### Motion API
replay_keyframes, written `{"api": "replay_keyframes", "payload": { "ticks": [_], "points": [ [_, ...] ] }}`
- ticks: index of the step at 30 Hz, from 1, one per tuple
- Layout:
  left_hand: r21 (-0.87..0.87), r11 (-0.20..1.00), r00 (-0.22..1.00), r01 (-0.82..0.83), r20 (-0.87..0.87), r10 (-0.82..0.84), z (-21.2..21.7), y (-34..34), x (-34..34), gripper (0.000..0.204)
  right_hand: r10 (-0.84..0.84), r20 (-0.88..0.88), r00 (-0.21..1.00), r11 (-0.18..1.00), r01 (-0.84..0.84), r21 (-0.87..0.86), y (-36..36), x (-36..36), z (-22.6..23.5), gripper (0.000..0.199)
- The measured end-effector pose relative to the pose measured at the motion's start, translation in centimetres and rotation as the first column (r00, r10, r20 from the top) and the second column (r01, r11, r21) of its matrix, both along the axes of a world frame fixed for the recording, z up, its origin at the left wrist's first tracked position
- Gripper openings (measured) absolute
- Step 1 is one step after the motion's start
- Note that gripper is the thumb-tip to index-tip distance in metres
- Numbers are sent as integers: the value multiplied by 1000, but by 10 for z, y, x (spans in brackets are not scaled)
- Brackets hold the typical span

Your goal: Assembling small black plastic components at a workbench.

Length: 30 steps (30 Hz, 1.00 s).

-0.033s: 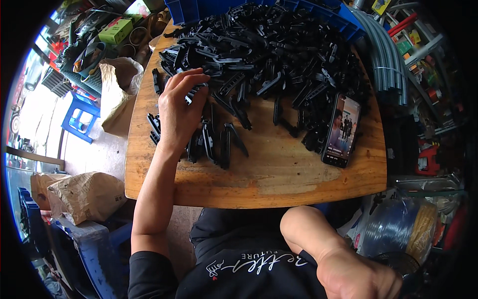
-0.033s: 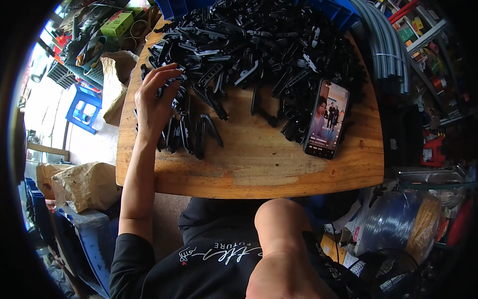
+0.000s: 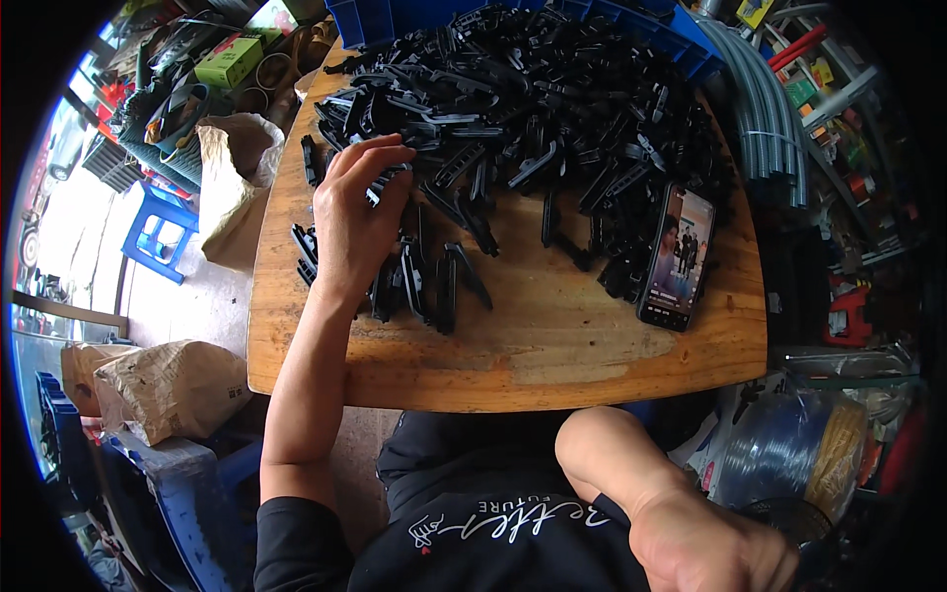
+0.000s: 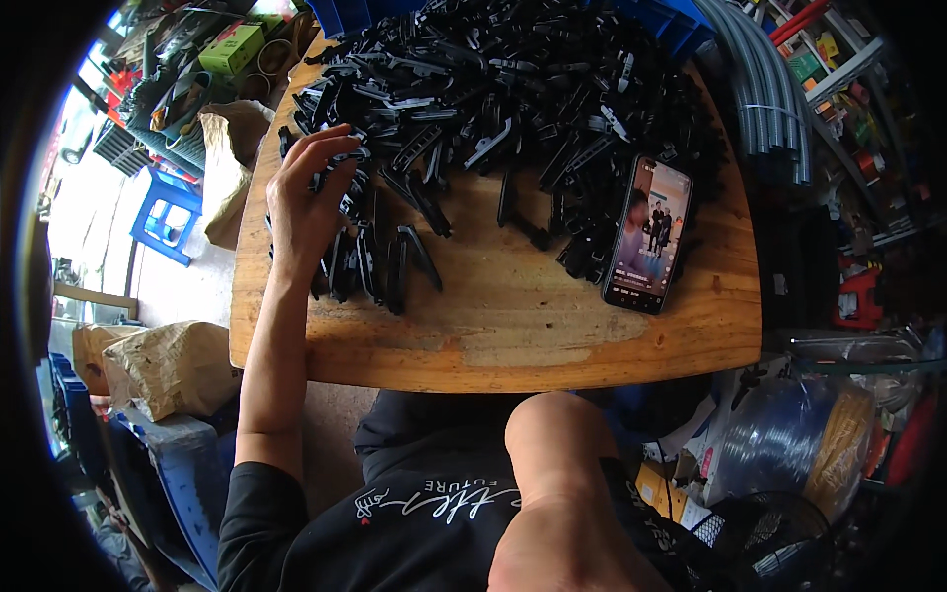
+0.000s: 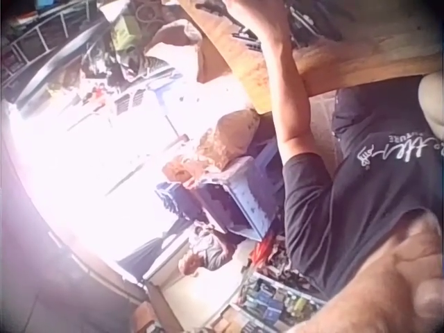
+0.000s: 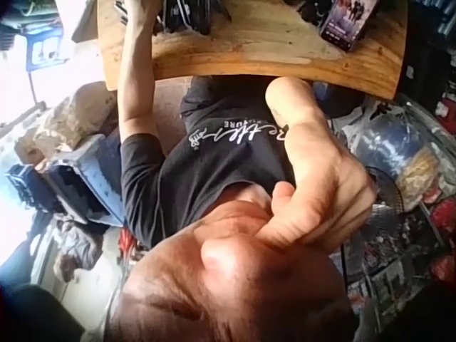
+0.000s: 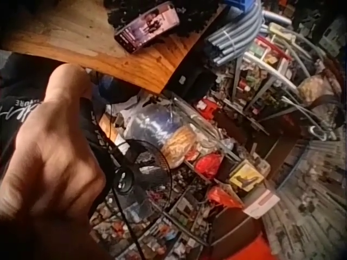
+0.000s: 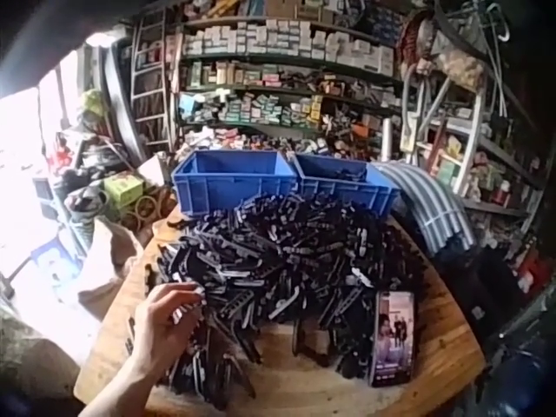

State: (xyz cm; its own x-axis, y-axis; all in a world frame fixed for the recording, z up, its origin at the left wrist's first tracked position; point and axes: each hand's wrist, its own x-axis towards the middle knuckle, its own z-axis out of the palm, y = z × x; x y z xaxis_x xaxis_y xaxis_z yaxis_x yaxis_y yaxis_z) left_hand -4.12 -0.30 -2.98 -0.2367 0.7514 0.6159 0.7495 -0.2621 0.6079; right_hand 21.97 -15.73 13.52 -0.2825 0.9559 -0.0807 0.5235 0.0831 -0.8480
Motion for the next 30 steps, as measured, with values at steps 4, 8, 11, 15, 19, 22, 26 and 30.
{"api": "replay_keyframes", "payload": {
  "ticks": [4, 8, 11, 15, 19, 22, 26, 30],
  "points": [
    [-8, 999, 999, 39, 20, -39, -1, 4, 0, 20, -98, -333, 938, 992, 120, 47, 23, -2, -14, 30],
    [-41, 999, 999, 28, 38, -26, -1, 4, 0, 20, 330, -856, 399, 929, 25, 370, 37, 6, -37, 31],
    [-42, 999, 999, 30, 41, -28, -1, 4, 0, 19, 519, -836, 178, 852, -188, 489, 57, -7, -39, 30],
    [-43, 998, 998, 48, 54, -45, -1, 3, 0, 19, 650, -740, -172, 644, -394, 656, 87, -26, -39, 32],
    [-45, 999, 999, 28, 23, -27, 1, 2, 0, 19, 579, -667, -469, 423, -526, 738, 104, -31, -40, 43],
    [-43, 998, 998, 44, 38, -42, 0, 3, 0, 19, 280, -802, -527, 407, -692, 596, 108, -30, -39, 49],
    [-48, 997, 998, 54, 36, -52, 2, 4, 4, 19, 154, -812, -563, 357, -735, 577, 110, -27, -36, 49],
    [-70, 997, 998, 33, 48, -30, 1, -1, -2, 18, 174, -839, -515, 554, -653, 516, 80, 10, -50, 39]
  ]
}}
